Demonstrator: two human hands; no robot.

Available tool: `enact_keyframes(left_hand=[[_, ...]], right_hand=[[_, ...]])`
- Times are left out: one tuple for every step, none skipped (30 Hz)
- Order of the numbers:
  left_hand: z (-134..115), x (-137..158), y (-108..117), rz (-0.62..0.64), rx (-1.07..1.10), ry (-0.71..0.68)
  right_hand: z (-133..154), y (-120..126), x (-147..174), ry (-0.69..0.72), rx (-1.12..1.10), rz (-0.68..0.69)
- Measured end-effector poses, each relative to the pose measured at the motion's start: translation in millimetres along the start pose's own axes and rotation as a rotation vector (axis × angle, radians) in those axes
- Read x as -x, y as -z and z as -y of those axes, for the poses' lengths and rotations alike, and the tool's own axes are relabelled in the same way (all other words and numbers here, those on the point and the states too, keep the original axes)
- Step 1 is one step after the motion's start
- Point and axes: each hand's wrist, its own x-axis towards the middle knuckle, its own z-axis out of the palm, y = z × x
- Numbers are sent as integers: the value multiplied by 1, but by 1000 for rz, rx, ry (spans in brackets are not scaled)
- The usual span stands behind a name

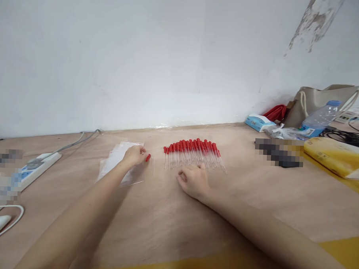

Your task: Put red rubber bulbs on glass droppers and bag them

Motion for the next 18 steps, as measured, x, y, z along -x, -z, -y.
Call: enact_keyframes(left_hand=[[3, 2, 0, 9, -7, 3], [5, 3, -2, 13, -14, 7], [5, 4, -4, 12, -19, 11], [4, 4, -7, 6, -23, 13], [3, 3, -10, -1, -26, 15], [1, 2, -14, -6, -26, 15], [-1, 0, -16, -7, -24, 13], [-2, -1, -19, -6, -19, 11], [-4, -2, -20, -5, -11, 8], [-5, -3, -21, -7, 0, 6], [-5, -3, -21, -13, 15, 4], [-5, -3, -21, -22, 32, 2], [-5, -2, -20, -34, 55, -1], [-5, 0, -18, -48, 81, -4], [-6, 2, -16, -63, 113, -9], [-6, 6, -13, -77, 151, -19], [-6, 11, -11, -87, 195, -36], [-7, 17, -9, -90, 244, -58]], right_hand=[[10, -7, -7, -6, 3, 24], [21, -14, -15, -31, 5, 41], [32, -21, -24, -59, 8, 58], [42, -28, -33, -84, 12, 74], [52, -34, -41, -115, 20, 90], [60, -39, -50, -148, 26, 113], [66, -44, -57, -189, 34, 134], [71, -48, -64, -231, 44, 163], [75, -51, -70, -270, 54, 199], [78, -53, -76, -303, 69, 240], [80, -55, -80, -325, 86, 283], [82, -56, -83, -341, 103, 327], [83, -56, -85, -347, 119, 362], [84, -55, -85, -348, 128, 385], [83, -53, -84, -344, 129, 386], [82, -49, -80, -336, 123, 366], [79, -44, -74, -316, 112, 331], [73, -37, -67, -293, 95, 275]])
